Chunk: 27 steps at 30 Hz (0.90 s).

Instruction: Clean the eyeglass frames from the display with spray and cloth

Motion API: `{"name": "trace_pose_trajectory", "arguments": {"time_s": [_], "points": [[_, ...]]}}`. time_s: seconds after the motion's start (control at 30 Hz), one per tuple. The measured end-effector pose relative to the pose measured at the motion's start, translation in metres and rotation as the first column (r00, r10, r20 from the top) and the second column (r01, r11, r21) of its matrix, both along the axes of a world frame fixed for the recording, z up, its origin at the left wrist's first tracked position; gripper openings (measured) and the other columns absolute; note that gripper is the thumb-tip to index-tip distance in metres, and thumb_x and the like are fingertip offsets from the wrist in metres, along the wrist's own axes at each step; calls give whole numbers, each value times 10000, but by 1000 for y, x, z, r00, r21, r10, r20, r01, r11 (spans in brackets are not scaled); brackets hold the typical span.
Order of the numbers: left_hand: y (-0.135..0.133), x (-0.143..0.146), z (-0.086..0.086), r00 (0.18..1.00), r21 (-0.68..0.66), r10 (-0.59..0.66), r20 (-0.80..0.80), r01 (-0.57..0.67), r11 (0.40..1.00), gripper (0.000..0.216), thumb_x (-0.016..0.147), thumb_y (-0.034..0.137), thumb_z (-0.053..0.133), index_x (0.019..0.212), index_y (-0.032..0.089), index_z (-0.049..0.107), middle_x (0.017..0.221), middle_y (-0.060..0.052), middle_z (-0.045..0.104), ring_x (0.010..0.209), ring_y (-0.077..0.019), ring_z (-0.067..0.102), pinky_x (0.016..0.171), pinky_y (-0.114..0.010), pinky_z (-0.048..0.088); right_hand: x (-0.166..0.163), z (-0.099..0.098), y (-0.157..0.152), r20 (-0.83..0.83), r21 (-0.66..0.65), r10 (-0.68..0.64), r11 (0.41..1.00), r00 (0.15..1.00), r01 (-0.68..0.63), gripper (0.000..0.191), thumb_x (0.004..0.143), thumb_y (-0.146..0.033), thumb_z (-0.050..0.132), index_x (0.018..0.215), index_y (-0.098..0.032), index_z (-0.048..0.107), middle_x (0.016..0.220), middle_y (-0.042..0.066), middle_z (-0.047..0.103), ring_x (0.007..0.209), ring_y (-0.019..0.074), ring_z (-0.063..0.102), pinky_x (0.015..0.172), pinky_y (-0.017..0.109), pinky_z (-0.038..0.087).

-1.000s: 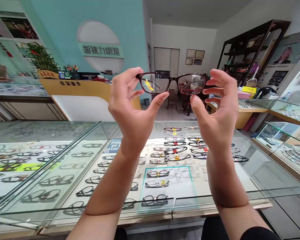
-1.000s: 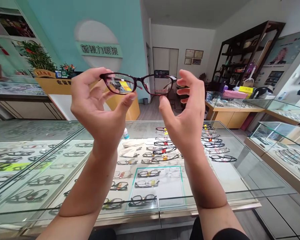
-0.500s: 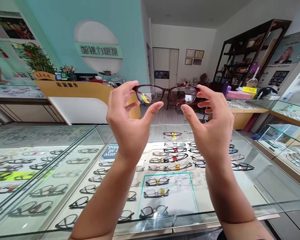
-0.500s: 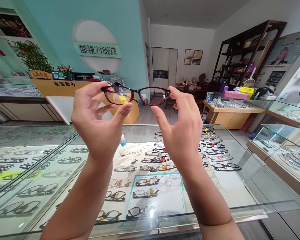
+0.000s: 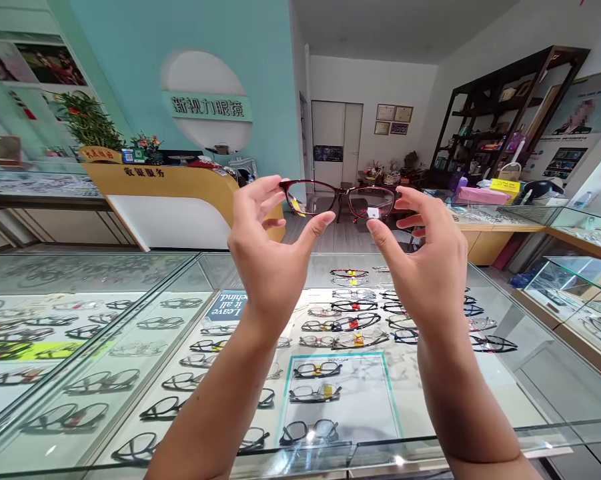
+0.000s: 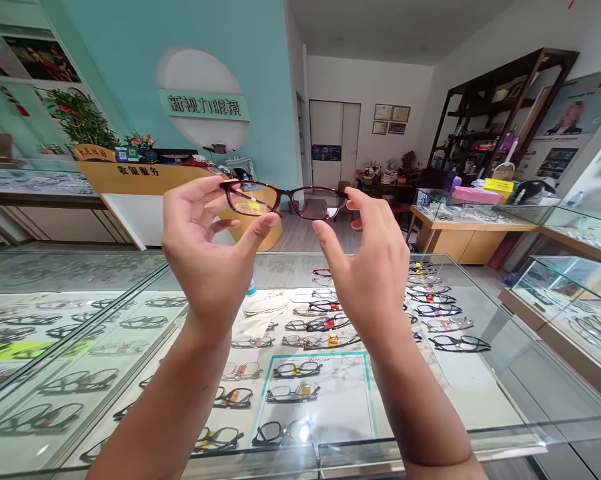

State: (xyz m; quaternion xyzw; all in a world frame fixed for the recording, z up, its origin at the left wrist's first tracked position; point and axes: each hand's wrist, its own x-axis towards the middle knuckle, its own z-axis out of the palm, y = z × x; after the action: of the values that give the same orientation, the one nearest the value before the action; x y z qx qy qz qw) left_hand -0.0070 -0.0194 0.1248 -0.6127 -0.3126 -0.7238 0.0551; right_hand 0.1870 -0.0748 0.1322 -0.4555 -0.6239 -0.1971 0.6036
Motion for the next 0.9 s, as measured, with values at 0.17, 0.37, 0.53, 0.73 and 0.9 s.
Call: {"name": "trace_pose_trajectory", "arguments": {"time_s": [0.17,0.37,0.53,0.73,0.9], "points": [[4,1,-2,999,11,37,-40,-37,999,734,888,686,869,1459,316,593,1477,-140,702,1375,-369,718,1088,-548,630,1,-3,7,35,-35,-41,999,999,42,459,1056,-526,676,1447,-286,667,1284,111,787,969,271,746,893,480,629],[3,4,-3,996,20,74,-49,-73,997,703,897,680,862,1437,302,617,1460,-133,719,1387,-373,710,1162,-587,591,0,-5,9,69,-85,-106,990,992,111,453,1078,-510,644,1453,-260,686,1224,111,802,955,287,754,867,462,610],[-2,7,-2,992,49,106,-63,-104,993,652,916,644,858,1423,315,615,1468,-132,717,1395,-362,702,1156,-590,602,1,-2,6,95,-90,-118,988,988,126,448,1091,-509,618,1452,-259,709,1197,113,816,954,285,747,855,447,608],[-5,9,-2,992,81,105,-65,-100,992,633,929,609,861,1434,322,608,1489,-127,710,1412,-351,695,1144,-576,613,3,0,5,96,-97,-108,988,989,117,450,1092,-518,613,1461,-274,697,1207,104,812,923,272,746,839,441,603],[-7,10,-2,995,58,67,-74,-62,996,639,945,598,843,1468,331,592,1529,-132,683,1467,-357,656,1163,-585,604,3,0,5,83,-92,-100,990,991,108,434,1089,-518,614,1433,-271,710,1198,101,819,903,264,744,819,432,602]]}}
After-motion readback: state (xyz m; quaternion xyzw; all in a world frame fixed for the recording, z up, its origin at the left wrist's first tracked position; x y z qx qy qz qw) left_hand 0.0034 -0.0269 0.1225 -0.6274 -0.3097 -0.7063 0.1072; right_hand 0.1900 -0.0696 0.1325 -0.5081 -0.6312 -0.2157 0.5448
